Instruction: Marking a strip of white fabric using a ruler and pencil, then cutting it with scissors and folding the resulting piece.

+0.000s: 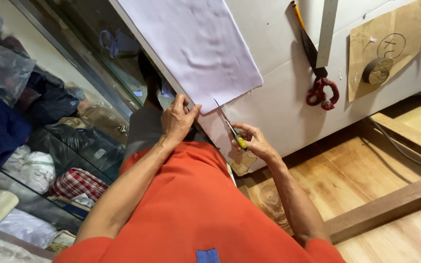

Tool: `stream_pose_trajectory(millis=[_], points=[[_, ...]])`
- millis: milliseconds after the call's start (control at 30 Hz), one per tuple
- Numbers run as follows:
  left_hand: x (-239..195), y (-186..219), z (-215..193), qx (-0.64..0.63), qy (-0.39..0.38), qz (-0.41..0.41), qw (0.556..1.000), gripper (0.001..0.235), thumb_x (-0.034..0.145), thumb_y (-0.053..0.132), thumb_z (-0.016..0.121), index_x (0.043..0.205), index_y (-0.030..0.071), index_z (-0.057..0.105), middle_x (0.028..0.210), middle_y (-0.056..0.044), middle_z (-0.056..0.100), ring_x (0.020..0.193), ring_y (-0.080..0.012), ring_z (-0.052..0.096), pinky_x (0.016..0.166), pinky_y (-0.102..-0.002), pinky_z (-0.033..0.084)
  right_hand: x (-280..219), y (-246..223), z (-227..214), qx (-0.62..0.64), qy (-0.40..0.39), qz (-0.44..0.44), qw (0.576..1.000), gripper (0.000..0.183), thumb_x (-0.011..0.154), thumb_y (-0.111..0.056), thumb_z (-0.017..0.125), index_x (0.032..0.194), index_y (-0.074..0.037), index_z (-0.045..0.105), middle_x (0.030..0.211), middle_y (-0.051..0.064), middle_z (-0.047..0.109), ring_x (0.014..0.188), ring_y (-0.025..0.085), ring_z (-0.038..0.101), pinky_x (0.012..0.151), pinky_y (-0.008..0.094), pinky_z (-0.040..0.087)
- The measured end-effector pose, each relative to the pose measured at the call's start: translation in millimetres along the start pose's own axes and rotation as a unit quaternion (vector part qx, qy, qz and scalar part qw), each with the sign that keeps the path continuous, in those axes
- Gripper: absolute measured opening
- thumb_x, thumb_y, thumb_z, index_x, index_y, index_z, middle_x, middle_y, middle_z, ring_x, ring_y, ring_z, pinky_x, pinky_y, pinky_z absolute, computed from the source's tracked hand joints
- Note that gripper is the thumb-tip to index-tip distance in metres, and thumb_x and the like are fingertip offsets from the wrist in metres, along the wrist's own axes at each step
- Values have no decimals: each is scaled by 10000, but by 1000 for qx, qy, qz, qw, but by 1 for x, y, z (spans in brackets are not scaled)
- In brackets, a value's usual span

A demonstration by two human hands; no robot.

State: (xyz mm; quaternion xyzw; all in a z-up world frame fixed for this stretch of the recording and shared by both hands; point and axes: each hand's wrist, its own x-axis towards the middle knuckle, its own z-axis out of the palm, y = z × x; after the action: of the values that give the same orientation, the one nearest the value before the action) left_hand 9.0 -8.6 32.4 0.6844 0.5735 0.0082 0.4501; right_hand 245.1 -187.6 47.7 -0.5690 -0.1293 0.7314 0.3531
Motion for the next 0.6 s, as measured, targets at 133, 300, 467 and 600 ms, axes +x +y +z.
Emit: stream_pose_trajectory(millis=[133,300,467,600], points=[[2,-1,1,-1,2,-2,1000,437,902,508,742,1001,157,501,739,-79,673,789,-383,728,716,-526,553,1,4,-2,-8,1,-4,1000,646,802,-73,840,1398,-32,594,675,100,648,576,176,730,549,242,565],[4,-3,4,7,3,-4,1000,437,900,535,737,990,177,502,756,-79,691,803,-359,738,720,-502,564,4,8,-8,-25,14,-7,1000,653,798,-53,851,1394,1,589,649,120,658,523,182,712,509,234,543],[3,2,2,2,2,-6,1000,439,893,523,743,984,173,495,761,-102,691,803,-378,735,721,-518,560,-1,-6,-3,-28,16,-5,999,627,798,-30,846,1374,8,598,632,135,663,506,190,712,497,239,549],[4,2,2,9,-12,-14,1000,440,892,535,732,994,183,489,783,-100,697,815,-373,737,728,-513,563,-2,-7,-3,-17,24,11,1000,632,792,-3,842,1372,25,593,621,166,670,479,206,706,470,266,569]])
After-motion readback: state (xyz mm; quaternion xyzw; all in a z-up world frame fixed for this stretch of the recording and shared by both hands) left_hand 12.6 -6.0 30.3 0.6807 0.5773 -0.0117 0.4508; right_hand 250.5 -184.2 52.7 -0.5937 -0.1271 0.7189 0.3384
